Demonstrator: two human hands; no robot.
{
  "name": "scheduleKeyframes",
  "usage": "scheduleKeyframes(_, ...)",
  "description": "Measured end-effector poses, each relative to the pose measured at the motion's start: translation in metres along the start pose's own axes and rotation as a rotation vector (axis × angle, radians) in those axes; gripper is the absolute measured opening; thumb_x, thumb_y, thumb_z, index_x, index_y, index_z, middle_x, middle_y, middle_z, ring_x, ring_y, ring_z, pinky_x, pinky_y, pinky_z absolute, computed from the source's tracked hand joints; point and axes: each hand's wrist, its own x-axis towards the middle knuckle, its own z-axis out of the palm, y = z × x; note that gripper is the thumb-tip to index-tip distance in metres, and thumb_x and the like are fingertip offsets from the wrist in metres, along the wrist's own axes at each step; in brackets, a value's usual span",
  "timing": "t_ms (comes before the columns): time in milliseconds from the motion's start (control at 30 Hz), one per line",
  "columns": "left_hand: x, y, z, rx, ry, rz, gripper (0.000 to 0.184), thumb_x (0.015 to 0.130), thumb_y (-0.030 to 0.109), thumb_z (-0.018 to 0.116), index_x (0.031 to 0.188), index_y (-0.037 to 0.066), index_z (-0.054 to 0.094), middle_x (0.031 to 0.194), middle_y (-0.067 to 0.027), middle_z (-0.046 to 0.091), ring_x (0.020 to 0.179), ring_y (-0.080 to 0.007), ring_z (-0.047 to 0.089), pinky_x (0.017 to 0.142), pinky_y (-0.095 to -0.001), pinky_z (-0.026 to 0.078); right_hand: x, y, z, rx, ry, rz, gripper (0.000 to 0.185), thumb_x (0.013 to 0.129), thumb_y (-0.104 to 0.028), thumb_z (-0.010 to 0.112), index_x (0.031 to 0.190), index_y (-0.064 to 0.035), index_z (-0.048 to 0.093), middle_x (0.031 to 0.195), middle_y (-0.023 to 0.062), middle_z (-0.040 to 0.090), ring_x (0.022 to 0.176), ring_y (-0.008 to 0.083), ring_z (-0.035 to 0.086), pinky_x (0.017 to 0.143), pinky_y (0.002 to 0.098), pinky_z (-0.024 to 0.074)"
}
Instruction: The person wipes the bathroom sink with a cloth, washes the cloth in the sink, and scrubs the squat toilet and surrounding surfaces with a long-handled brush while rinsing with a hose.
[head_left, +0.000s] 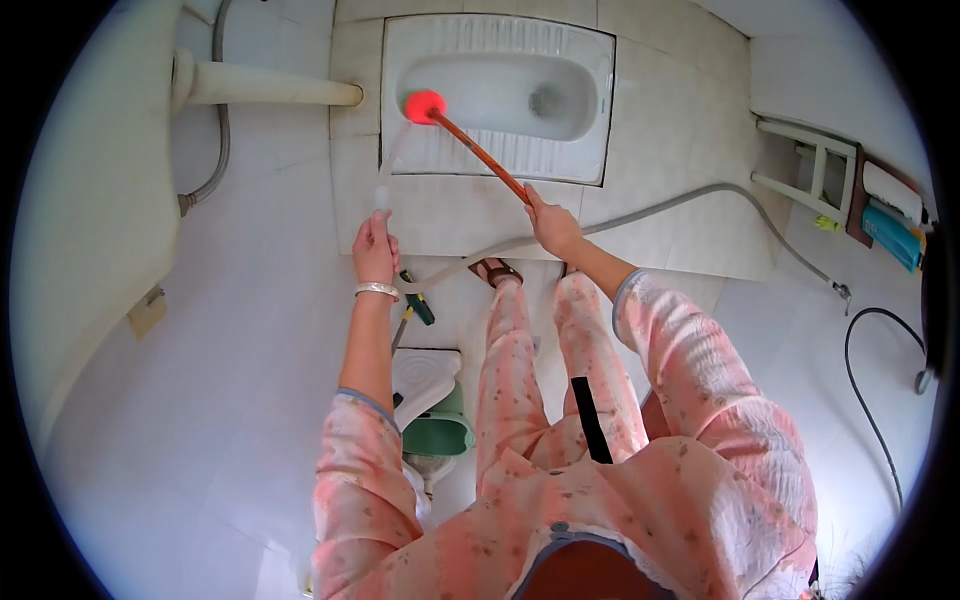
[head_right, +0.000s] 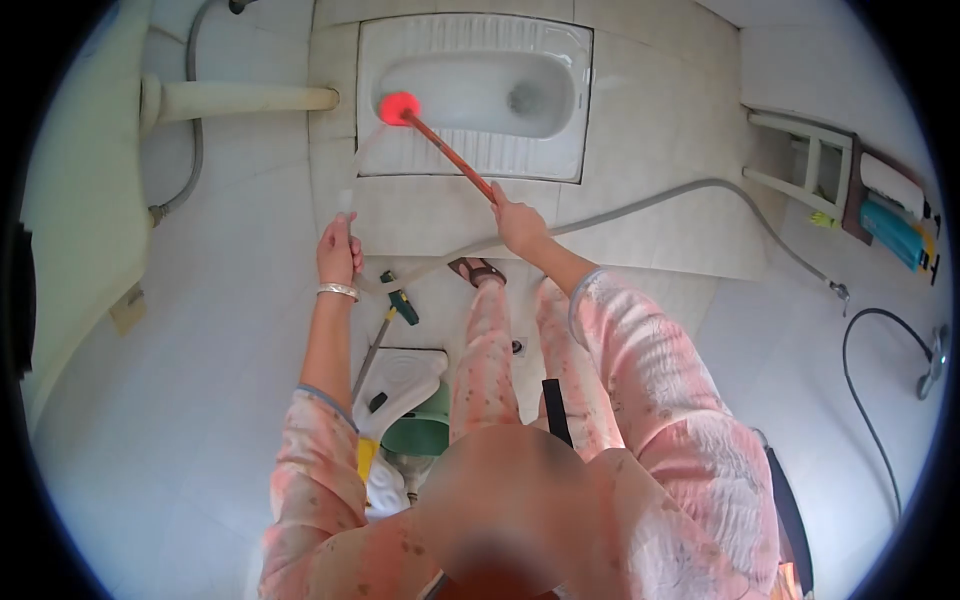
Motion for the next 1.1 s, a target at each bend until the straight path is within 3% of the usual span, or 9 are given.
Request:
scheduleKeyframes(133,0.004,0.005,-0.003,0.008,0.006,-0.001,0.04,0.091,0.04,0.045,0.105,0.004,0.056,0.052,0.0029,0.039,0.037,-0.0045,0.032,0.033,-0.0209,0.025,-0.092,0.068,-0.004,0.051,0.273,-0.065,0.048,0.092,-0.023,0.039,0.138,-0.0189,0.024,0.075,0.0212,0.06,0.067,0.0397,0.058,0.058,0.0494,0.0444)
scheduleKeyframes(267,0.016,-0.006,-0.008,-0.031,-0.001,0.021,0.04,0.092,0.04,0.044,0.104,0.004,0.056,0.052,0.0027,0.039,0.037,-0.0049,0.033,0.033,-0.021,0.025,-0.168,0.091,-0.002,0.058,0.164,0.055,0.052,0.091,-0.02,0.042,0.139,-0.0204,0.022,0.08,0.0211,0.061,0.068,0.0385,0.059,0.057,0.0475,0.0455)
scheduleKeyframes(367,0.018,-0.003,-0.011,-0.066,0.053,-0.01,0.041,0.091,0.042,0.045,0.104,0.005,0.057,0.053,0.0027,0.038,0.039,-0.0055,0.032,0.035,-0.0219,0.026,-0.127,0.049,0.016,-0.057,0.035,-0.12,0.051,0.091,-0.024,0.042,0.139,-0.023,0.022,0.071,0.0207,0.06,0.062,0.038,0.058,0.054,0.049,0.0442)
scheduleKeyframes(567,0.011,0.016,-0.01,-0.066,0.0,0.047,0.041,0.091,0.041,0.044,0.106,0.004,0.055,0.054,0.0023,0.037,0.04,-0.0056,0.033,0.036,-0.0217,0.028,0.003,-0.073,0.012,0.212,0.254,0.002,0.043,0.093,-0.03,0.039,0.134,-0.0203,0.032,0.068,0.0208,0.058,0.063,0.0393,0.057,0.057,0.0484,0.0451)
scheduleKeyframes(700,0.013,0.025,-0.007,-0.104,0.011,0.064,0.039,0.092,0.039,0.043,0.105,0.004,0.055,0.053,0.0023,0.037,0.039,-0.0054,0.032,0.034,-0.0214,0.027,-0.057,-0.065,0.028,0.385,0.361,-0.001,0.043,0.092,-0.029,0.04,0.134,-0.0203,0.032,0.068,0.0207,0.059,0.061,0.0396,0.057,0.056,0.0481,0.0451)
scheduleKeyframes(767,0.012,0.024,-0.007,-0.109,0.032,0.051,0.038,0.092,0.039,0.044,0.104,0.004,0.056,0.053,0.0025,0.038,0.037,-0.0049,0.032,0.033,-0.021,0.026,-0.089,-0.052,0.044,0.199,0.111,-0.018,0.042,0.092,-0.028,0.041,0.133,-0.0177,0.034,0.069,0.021,0.059,0.062,0.0399,0.057,0.056,0.0481,0.0445)
scheduleKeyframes(867,0.017,0.024,-0.006,-0.069,0.024,0.05,0.04,0.093,0.039,0.042,0.107,0.004,0.054,0.053,0.0021,0.036,0.04,-0.0062,0.033,0.036,-0.022,0.028,-0.063,-0.046,0.056,0.193,0.195,-0.191,0.043,0.092,-0.026,0.04,0.134,-0.0165,0.034,0.069,0.0201,0.059,0.062,0.0396,0.057,0.056,0.0485,0.0443)
scheduleKeyframes(967,0.015,0.025,-0.005,-0.086,-0.02,0.073,0.041,0.092,0.04,0.042,0.106,0.004,0.055,0.053,0.0021,0.036,0.039,-0.0063,0.033,0.035,-0.0221,0.028,-0.016,-0.081,0.021,0.171,0.101,-0.082,0.042,0.092,-0.025,0.041,0.133,-0.016,0.035,0.07,0.0202,0.06,0.064,0.0398,0.058,0.058,0.0492,0.0442)
scheduleKeyframes(1100,0.011,0.027,0.0,-0.074,-0.005,0.046,0.041,0.092,0.04,0.043,0.106,0.004,0.055,0.053,0.0022,0.036,0.039,-0.0064,0.033,0.035,-0.0221,0.027,-0.074,-0.052,0.057,0.339,0.125,-0.085,0.04,0.092,-0.028,0.04,0.131,-0.017,0.038,0.072,0.0205,0.06,0.066,0.04,0.058,0.059,0.0503,0.0442)
